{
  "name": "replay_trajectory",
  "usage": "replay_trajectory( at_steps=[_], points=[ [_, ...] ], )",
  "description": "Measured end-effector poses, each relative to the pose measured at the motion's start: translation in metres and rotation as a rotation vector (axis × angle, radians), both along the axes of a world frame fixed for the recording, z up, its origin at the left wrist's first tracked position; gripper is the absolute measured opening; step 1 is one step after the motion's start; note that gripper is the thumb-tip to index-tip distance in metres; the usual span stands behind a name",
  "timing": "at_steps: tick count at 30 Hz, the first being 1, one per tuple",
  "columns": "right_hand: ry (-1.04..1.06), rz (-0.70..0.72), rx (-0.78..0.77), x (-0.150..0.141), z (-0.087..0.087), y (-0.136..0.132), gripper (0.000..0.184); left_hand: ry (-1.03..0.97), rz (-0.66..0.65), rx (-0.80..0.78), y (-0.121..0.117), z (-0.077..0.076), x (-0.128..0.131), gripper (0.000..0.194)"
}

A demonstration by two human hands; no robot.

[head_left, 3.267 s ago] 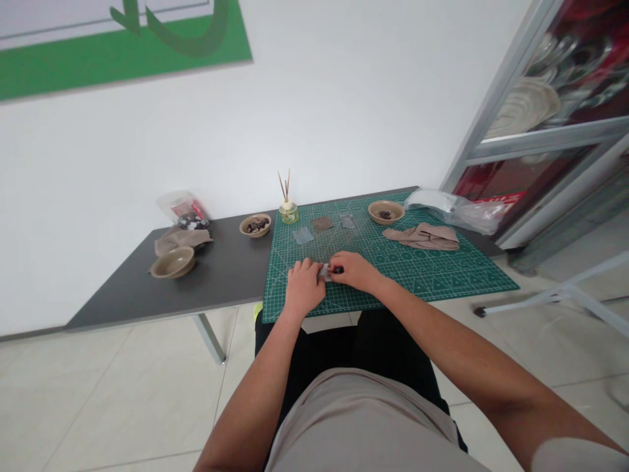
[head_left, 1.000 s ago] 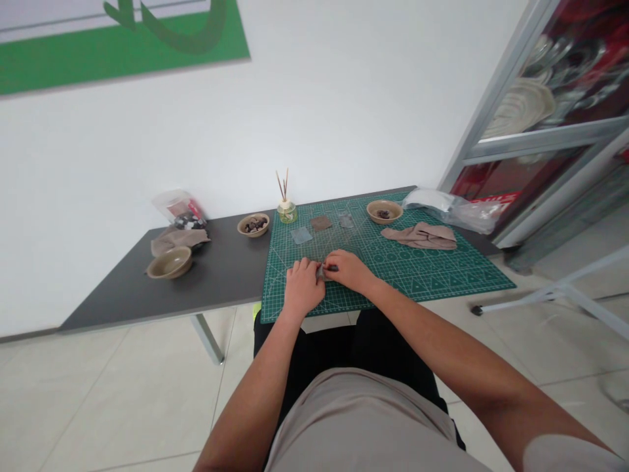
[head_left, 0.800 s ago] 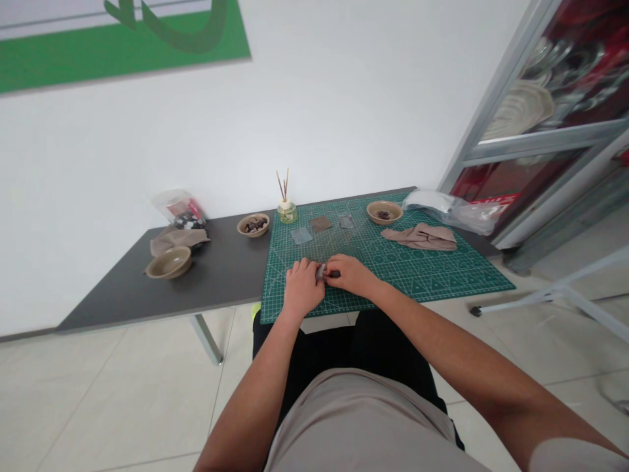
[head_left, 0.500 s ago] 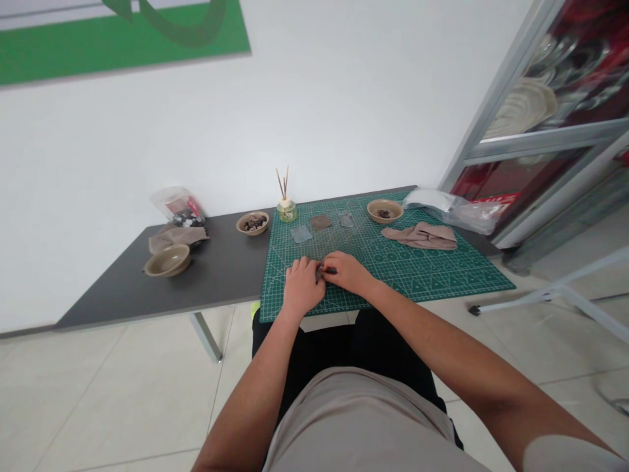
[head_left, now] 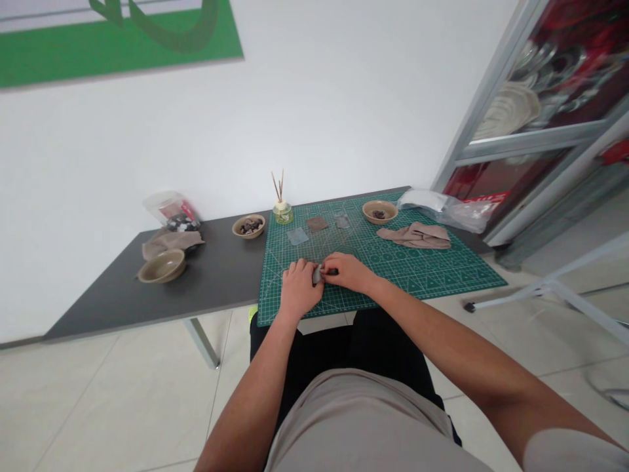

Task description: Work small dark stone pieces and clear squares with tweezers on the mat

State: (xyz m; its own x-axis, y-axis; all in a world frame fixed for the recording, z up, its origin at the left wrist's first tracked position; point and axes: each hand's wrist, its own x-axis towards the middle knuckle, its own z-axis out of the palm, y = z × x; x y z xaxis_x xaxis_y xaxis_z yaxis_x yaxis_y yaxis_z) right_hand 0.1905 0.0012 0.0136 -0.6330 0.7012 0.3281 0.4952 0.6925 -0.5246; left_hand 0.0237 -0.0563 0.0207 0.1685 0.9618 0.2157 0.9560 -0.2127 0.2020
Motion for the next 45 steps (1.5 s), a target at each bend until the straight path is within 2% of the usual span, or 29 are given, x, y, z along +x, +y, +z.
replay_trajectory(
  at_steps=[6, 12, 18, 25, 31, 37, 43, 45],
  points=[
    [-0.003, -0.107, 0.029, 0.009, -0.001, 0.007, 0.007, 0.01, 0.014, -0.02, 0.0, 0.002, 0.001, 0.031],
    [0.023, -0.101, 0.036, 0.005, -0.007, 0.009, 0.006, 0.002, 0.013, -0.016, 0.0, 0.002, 0.001, 0.031],
    [0.031, -0.164, 0.049, 0.005, -0.002, 0.003, 0.008, -0.004, 0.008, -0.014, 0.001, 0.0, 0.0, 0.03],
    [0.013, 0.012, 0.017, -0.001, 0.0, 0.01, 0.008, -0.009, 0.013, -0.041, 0.001, 0.003, -0.001, 0.027],
    [-0.003, -0.083, 0.062, 0.001, -0.001, 0.007, 0.009, -0.023, 0.018, -0.044, 0.002, 0.003, -0.001, 0.03],
    [-0.017, 0.065, 0.014, 0.002, 0.002, 0.004, 0.006, -0.019, 0.011, -0.06, 0.001, 0.005, -0.002, 0.026],
    [-0.015, -0.061, 0.057, 0.001, 0.001, 0.006, 0.007, -0.02, 0.008, -0.047, 0.0, 0.006, -0.001, 0.026],
    [-0.004, -0.049, 0.063, 0.002, -0.001, 0.003, 0.01, -0.021, 0.014, -0.046, -0.001, 0.006, -0.001, 0.025]
  ],
)
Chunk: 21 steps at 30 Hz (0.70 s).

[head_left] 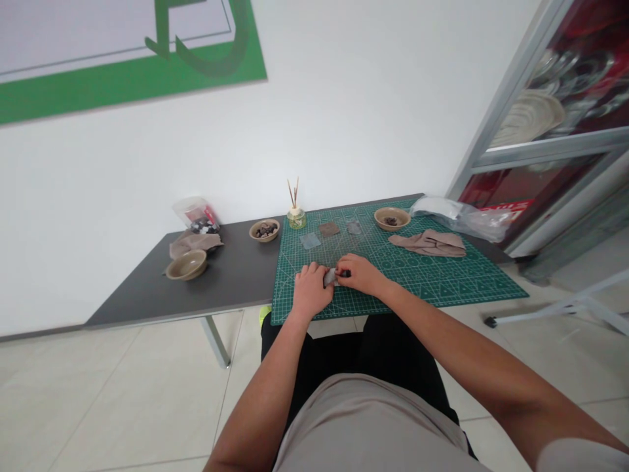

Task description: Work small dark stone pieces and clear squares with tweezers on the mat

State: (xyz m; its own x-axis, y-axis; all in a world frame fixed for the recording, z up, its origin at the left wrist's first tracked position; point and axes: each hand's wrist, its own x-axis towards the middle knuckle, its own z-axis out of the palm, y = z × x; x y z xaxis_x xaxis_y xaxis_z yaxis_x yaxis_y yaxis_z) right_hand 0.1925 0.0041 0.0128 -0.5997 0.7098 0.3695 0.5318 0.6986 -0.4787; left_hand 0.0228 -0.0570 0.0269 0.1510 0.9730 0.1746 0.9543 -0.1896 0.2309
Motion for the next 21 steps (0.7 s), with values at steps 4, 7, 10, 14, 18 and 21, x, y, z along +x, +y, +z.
replay_trajectory(
  at_steps=[4, 7, 10, 14, 18, 21],
  points=[
    [0.01, 0.117, -0.03, -0.0009, -0.0026, -0.0034, 0.006, -0.006, -0.006, 0.015, -0.0004, -0.0008, -0.0002, 0.022],
    [0.01, 0.097, -0.021, -0.0034, -0.0036, -0.0018, 0.005, -0.006, -0.011, 0.024, -0.0003, -0.0015, -0.0004, 0.022],
    [-0.001, 0.009, 0.011, -0.0029, -0.0024, -0.0028, 0.008, -0.016, -0.006, 0.025, 0.0002, -0.0023, -0.0005, 0.024],
    [-0.022, 0.037, 0.025, -0.0007, 0.0002, -0.0082, 0.014, -0.022, -0.01, 0.021, 0.0011, -0.0028, -0.0003, 0.025],
    [-0.017, 0.1, 0.005, -0.002, -0.0007, -0.0046, 0.008, -0.013, -0.003, 0.007, 0.0009, -0.0025, 0.0004, 0.026],
    [-0.025, 0.004, 0.02, -0.0023, -0.0019, -0.0012, 0.007, -0.018, 0.007, -0.008, 0.0003, -0.0019, 0.0008, 0.029]
  ],
)
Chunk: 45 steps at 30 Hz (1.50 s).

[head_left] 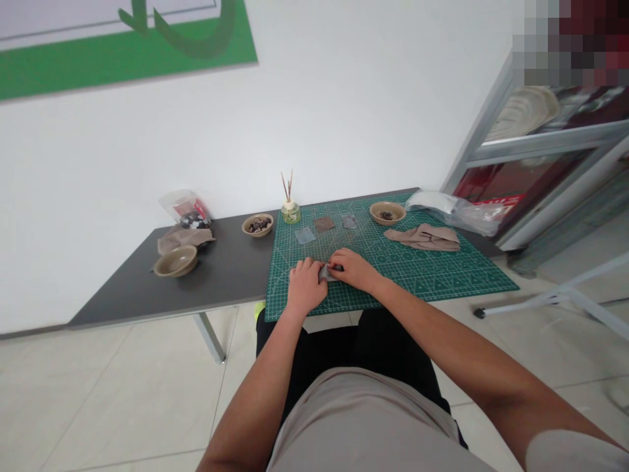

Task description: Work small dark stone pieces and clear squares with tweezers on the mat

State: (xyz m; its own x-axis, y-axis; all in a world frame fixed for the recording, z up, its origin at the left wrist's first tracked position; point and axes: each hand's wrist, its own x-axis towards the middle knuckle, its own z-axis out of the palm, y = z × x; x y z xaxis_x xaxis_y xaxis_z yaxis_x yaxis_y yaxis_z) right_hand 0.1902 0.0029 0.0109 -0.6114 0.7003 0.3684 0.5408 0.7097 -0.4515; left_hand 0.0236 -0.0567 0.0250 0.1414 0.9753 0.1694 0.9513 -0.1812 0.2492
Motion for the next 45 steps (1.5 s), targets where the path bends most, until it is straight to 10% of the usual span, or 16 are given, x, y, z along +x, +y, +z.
replay_trajectory(
  at_steps=[35, 39, 45],
  points=[
    [0.005, -0.081, 0.005, -0.009, -0.001, -0.008, 0.011, -0.022, -0.003, 0.014, 0.002, -0.004, -0.001, 0.026],
    [0.336, -0.231, -0.221, -0.005, 0.003, -0.004, 0.011, -0.043, -0.001, 0.008, 0.004, -0.005, -0.002, 0.03],
    [1.07, -0.053, -0.911, -0.011, 0.013, -0.017, 0.027, -0.02, -0.011, 0.055, 0.002, -0.005, -0.002, 0.028]
  ],
)
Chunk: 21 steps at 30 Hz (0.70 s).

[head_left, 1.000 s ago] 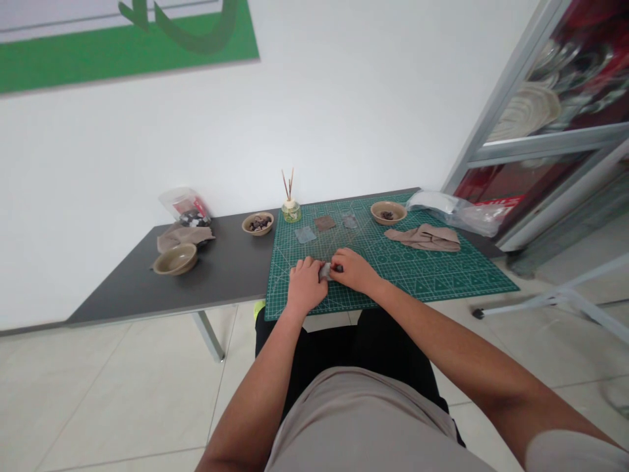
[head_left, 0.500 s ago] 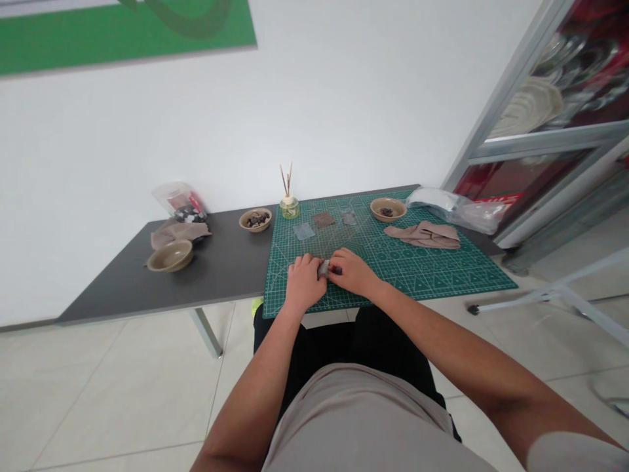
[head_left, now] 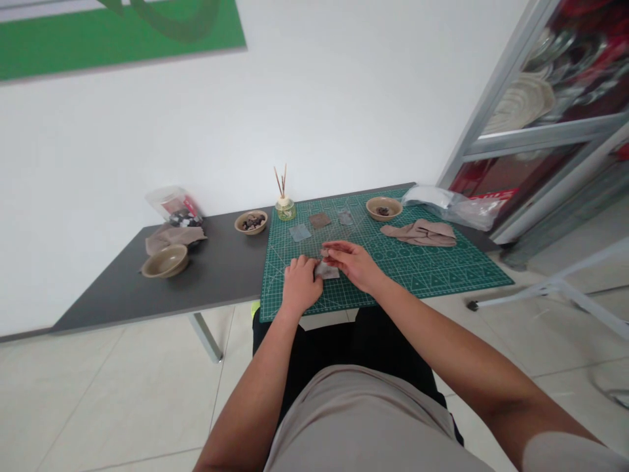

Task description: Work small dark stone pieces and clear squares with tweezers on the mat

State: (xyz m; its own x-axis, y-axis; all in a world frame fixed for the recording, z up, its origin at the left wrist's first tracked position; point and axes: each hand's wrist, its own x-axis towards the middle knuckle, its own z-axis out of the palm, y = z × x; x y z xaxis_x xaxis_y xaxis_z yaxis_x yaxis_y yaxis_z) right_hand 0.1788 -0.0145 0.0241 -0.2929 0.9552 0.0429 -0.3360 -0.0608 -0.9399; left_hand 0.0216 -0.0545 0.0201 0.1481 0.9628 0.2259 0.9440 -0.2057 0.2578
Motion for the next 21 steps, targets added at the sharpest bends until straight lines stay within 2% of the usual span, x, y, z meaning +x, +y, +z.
replay_trajectory(
  at_steps=[3, 7, 10, 13, 16, 21],
  points=[
    [0.138, 0.014, -0.12, -0.002, 0.003, -0.002, 0.027, 0.013, -0.018, 0.014, 0.0, -0.001, 0.001, 0.028],
    [0.13, -0.009, -0.16, -0.001, -0.002, 0.0, 0.029, -0.069, -0.036, 0.037, 0.002, -0.003, -0.001, 0.029],
    [0.081, -0.036, -0.124, -0.002, -0.007, 0.002, 0.028, -0.274, -0.049, 0.099, 0.003, -0.005, -0.006, 0.03],
    [-0.011, -0.042, -0.03, -0.007, -0.008, 0.0, 0.025, -0.509, -0.115, 0.152, 0.005, -0.008, -0.014, 0.028],
    [-0.074, -0.006, 0.027, -0.014, -0.006, -0.003, 0.023, -0.692, -0.156, 0.076, 0.006, -0.011, -0.02, 0.03],
    [-0.096, 0.034, 0.04, -0.019, -0.007, -0.004, 0.026, -0.944, -0.085, -0.027, 0.008, -0.014, -0.024, 0.026]
  ],
)
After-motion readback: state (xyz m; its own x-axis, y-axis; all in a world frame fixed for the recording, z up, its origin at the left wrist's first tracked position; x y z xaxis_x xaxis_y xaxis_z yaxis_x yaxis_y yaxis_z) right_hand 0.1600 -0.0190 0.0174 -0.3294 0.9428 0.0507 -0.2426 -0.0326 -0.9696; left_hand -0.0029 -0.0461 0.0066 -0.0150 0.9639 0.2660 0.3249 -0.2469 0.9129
